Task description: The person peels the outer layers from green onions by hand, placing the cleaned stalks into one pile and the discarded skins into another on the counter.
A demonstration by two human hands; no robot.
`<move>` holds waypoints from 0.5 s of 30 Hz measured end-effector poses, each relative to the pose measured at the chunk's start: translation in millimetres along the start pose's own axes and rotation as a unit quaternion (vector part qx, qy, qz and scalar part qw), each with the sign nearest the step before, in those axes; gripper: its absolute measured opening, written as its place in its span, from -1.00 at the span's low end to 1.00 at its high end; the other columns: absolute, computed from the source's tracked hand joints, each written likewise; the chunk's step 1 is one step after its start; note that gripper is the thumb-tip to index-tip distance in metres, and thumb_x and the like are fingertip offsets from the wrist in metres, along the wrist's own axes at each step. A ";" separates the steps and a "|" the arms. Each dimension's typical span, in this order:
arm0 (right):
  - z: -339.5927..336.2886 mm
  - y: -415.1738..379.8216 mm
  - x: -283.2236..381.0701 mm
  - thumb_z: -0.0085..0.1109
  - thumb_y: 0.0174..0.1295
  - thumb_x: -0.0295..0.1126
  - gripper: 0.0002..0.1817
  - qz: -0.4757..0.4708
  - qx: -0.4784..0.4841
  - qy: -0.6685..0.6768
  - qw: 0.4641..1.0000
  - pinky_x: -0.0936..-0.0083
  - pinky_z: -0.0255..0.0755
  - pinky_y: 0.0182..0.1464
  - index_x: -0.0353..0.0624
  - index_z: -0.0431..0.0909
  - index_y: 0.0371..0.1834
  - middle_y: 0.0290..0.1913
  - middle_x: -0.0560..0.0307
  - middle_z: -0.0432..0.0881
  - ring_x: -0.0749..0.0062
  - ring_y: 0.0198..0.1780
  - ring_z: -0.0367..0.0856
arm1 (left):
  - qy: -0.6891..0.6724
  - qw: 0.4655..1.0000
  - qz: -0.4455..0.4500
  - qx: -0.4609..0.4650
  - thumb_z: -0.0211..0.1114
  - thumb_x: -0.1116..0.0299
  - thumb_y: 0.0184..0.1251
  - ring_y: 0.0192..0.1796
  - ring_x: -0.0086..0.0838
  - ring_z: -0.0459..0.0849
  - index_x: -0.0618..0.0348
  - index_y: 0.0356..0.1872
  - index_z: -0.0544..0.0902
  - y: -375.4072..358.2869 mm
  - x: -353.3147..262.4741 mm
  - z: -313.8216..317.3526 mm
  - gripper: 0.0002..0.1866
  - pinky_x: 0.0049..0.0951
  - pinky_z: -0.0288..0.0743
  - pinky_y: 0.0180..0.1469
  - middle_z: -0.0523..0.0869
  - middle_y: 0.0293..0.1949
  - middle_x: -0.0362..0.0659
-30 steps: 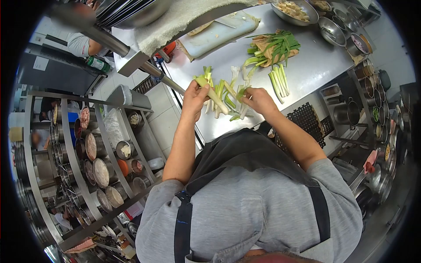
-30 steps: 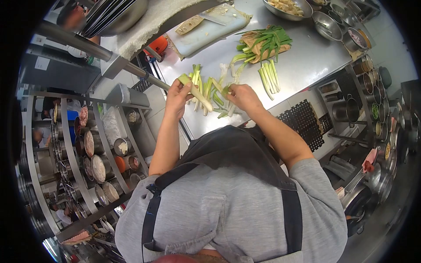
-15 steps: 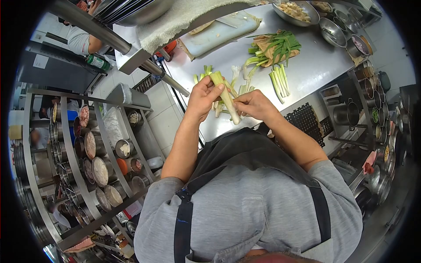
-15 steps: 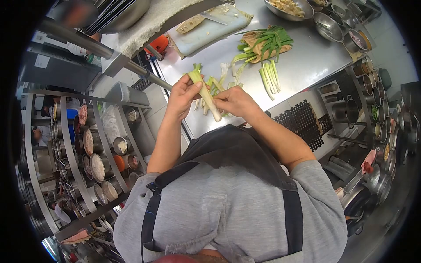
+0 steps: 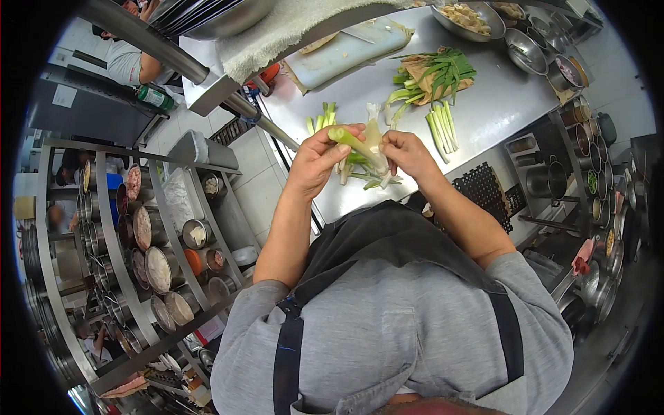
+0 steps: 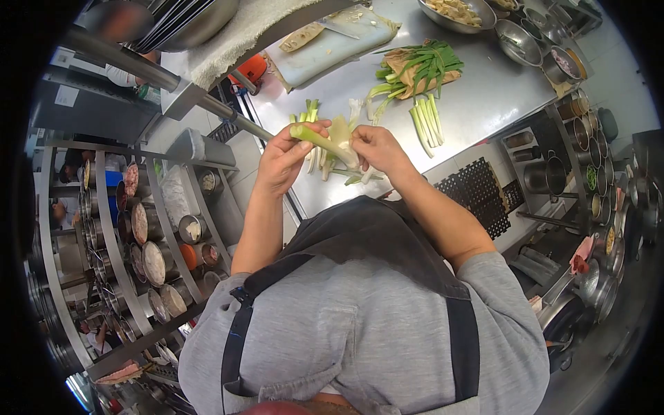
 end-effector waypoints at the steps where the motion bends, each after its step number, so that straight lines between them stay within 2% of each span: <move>1: -1.4 0.6 0.9 0.03 0.25 -0.39 -0.83 -0.003 -0.008 0.014 1.000 0.63 0.39 -0.61 -0.28 0.50 -0.40 -0.63 0.20 0.50 0.57 -0.64 0.48 | 0.001 1.000 0.000 -0.001 0.24 0.43 0.29 0.19 -0.31 0.48 0.28 0.03 0.52 -0.2 -1.2 1.5 -0.70 -0.24 0.26 0.28 0.63 -0.04 -0.07; 3: -3.0 2.0 0.3 0.03 0.25 -0.41 -0.84 0.007 -0.011 0.042 0.999 0.62 0.40 -0.60 -0.28 0.48 -0.40 -0.62 0.17 0.51 0.56 -0.63 0.50 | -0.110 0.993 -0.007 -0.047 0.21 0.47 0.28 0.24 -0.21 0.45 0.23 0.10 0.42 3.2 -1.1 6.8 -0.63 -0.23 0.25 0.30 0.59 -0.01 -0.05; 4: -1.8 2.2 0.8 0.03 0.27 -0.39 -0.83 0.001 -0.030 0.065 0.997 0.65 0.39 -0.61 -0.27 0.47 -0.39 -0.60 0.17 0.52 0.57 -0.64 0.49 | -0.111 0.993 -0.007 -0.046 0.21 0.47 0.28 0.24 -0.21 0.45 0.23 0.10 0.42 5.5 1.0 9.4 -0.63 -0.23 0.25 0.30 0.59 -0.01 -0.05; 6: 3.6 0.0 6.2 0.04 0.30 -0.37 -0.83 -0.004 -0.047 0.088 0.995 0.69 0.38 -0.62 -0.26 0.46 -0.38 -0.57 0.17 0.53 0.59 -0.64 0.48 | -0.095 0.988 0.000 -0.123 0.22 0.47 0.27 0.14 -0.29 0.52 0.20 0.16 0.34 9.1 6.0 13.4 -0.56 -0.25 0.31 0.24 0.57 -0.05 -0.11; 7: 6.3 -2.8 11.0 0.03 0.30 -0.38 -0.82 -0.011 -0.039 0.091 0.995 0.66 0.40 -0.58 -0.26 0.45 -0.39 -0.58 0.15 0.54 0.57 -0.63 0.50 | -0.094 0.988 0.000 -0.124 0.22 0.47 0.27 0.14 -0.29 0.52 0.20 0.16 0.34 10.8 9.9 16.9 -0.56 -0.25 0.31 0.24 0.57 -0.05 -0.11; 9: 12.4 -8.4 21.4 0.03 0.30 -0.39 -0.82 -0.017 -0.031 0.094 0.995 0.63 0.43 -0.54 -0.27 0.45 -0.41 -0.59 0.13 0.55 0.55 -0.62 0.51 | -0.027 0.980 -0.032 -0.197 0.22 0.55 0.24 -0.04 -0.47 0.54 0.24 0.13 0.33 13.6 22.1 22.0 -0.56 -0.41 0.37 0.13 0.56 -0.21 -0.18; 10: 16.0 -11.1 25.9 0.03 0.31 -0.39 -0.82 -0.022 -0.029 0.082 0.996 0.63 0.43 -0.52 -0.26 0.45 -0.40 -0.58 0.13 0.55 0.55 -0.61 0.52 | 0.002 0.979 -0.035 -0.203 0.25 0.54 0.23 -0.16 -0.55 0.53 0.25 0.10 0.33 14.0 28.1 22.5 -0.57 -0.50 0.44 -0.03 0.55 -0.24 -0.20; 11: 17.2 -12.7 29.0 0.03 0.31 -0.39 -0.82 -0.029 -0.027 0.071 0.997 0.64 0.43 -0.51 -0.26 0.44 -0.39 -0.58 0.13 0.56 0.54 -0.60 0.53 | 0.002 0.979 -0.035 -0.202 0.25 0.54 0.23 -0.16 -0.55 0.53 0.25 0.10 0.33 14.7 28.9 22.5 -0.57 -0.50 0.44 -0.03 0.55 -0.24 -0.20; 13: 14.4 -14.2 28.0 0.03 0.32 -0.39 -0.83 -0.028 -0.032 0.072 0.997 0.64 0.44 -0.49 -0.27 0.44 -0.38 -0.57 0.14 0.56 0.54 -0.59 0.54 | 0.027 0.975 -0.060 -0.213 0.23 0.52 0.26 -0.21 -0.56 0.56 0.25 0.05 0.35 15.2 30.1 21.6 -0.63 -0.53 0.50 -0.16 0.56 -0.24 -0.20; 15: 11.1 -13.0 21.5 0.01 0.32 -0.41 -0.85 -0.043 -0.067 0.116 0.990 0.63 0.45 -0.47 -0.25 0.44 -0.36 -0.54 0.14 0.55 0.55 -0.55 0.53 | 0.019 0.975 -0.068 -0.209 0.22 0.50 0.28 -0.21 -0.53 0.59 0.25 -0.01 0.35 14.7 25.2 19.6 -0.69 -0.52 0.54 -0.22 0.57 -0.21 -0.17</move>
Point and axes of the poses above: each hand's wrist, its own y-axis towards the middle knuckle, its own z-axis out of the palm, x = y × z, the point moved 1 cm from there along y, towards the middle knuckle
